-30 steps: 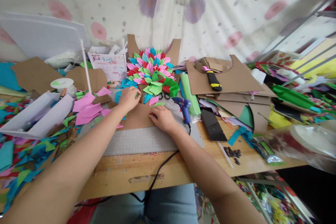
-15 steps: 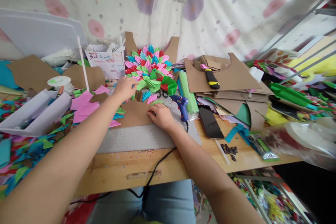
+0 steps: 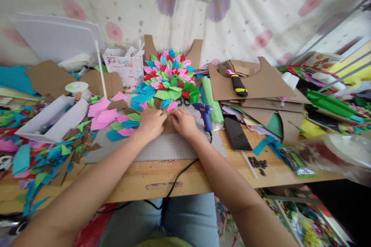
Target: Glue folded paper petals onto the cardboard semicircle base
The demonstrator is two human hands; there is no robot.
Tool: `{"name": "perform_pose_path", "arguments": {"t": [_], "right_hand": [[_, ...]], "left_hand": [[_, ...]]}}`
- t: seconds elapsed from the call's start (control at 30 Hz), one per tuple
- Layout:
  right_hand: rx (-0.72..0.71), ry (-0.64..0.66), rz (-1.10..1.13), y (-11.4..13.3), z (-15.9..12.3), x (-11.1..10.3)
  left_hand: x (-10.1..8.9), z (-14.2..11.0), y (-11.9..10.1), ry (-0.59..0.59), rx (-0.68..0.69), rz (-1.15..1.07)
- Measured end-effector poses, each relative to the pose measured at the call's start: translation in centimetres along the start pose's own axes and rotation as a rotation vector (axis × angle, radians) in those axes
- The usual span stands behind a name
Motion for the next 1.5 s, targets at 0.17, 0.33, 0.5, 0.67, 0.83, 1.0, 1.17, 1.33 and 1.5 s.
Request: {"name": "perform_pose_path", "arguments": {"t": [0.17, 0.33, 0.5, 0.67, 0.83, 1.0, 1.17, 1.33, 1.5], "right_hand": [[0.03, -0.03, -0.02, -0.1, 0.0, -0.1], [0.01, -0.009, -0.01, 0.1, 0.0, 0.3], [-0.036, 0.058, -0.007, 0.3, -0.1, 0.7], [-0.018, 0.047, -0.02, 0.5, 0.0, 0.4], [-0.002, 0.032, -0.005, 0.4, 0.0, 0.3], [0.01, 0.047, -0.023, 0.3, 0.0, 0.6], [-0.11, 0.136, -0.02, 1.0, 0.0, 1.3], [-0.078, 0.162, -0.124, 1.7, 0.3, 2.4], [-0.052, 0.105, -0.164, 1.7, 0.7, 2.4]], "left_hand": [[1.1, -1.8, 1.3, -0.17, -0.149, -0.478], [1.1, -2.9, 3.3, -0.186, -0.166, -0.458], [1.9, -2.4, 2.5, -0.124, -0.045, -0.317], [2.0, -1.3, 2.3, -0.072, -0.094, -0.202], [2.3, -0.5, 2.4, -0.077, -0.108, -0.217], [2.0, -0.7, 2.7, -0.172, -0.217, -0.244], [1.6, -1.9, 4.5, -0.275, -0.367, -0.273], [1.3, -2.7, 6.1, -0.305, -0.45, -0.276], [0.8, -2.9, 6.9, -0.318, -0.453, -0.29]]}}
Point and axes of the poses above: each hand's wrist, its own z-axis towards the middle knuckle, its own x-axis out of the palm, y = z × x, the point moved 2 cm from there along z, towards the middle knuckle, and after that the axes turned 13 degrees about z, right-handed, at the moved point
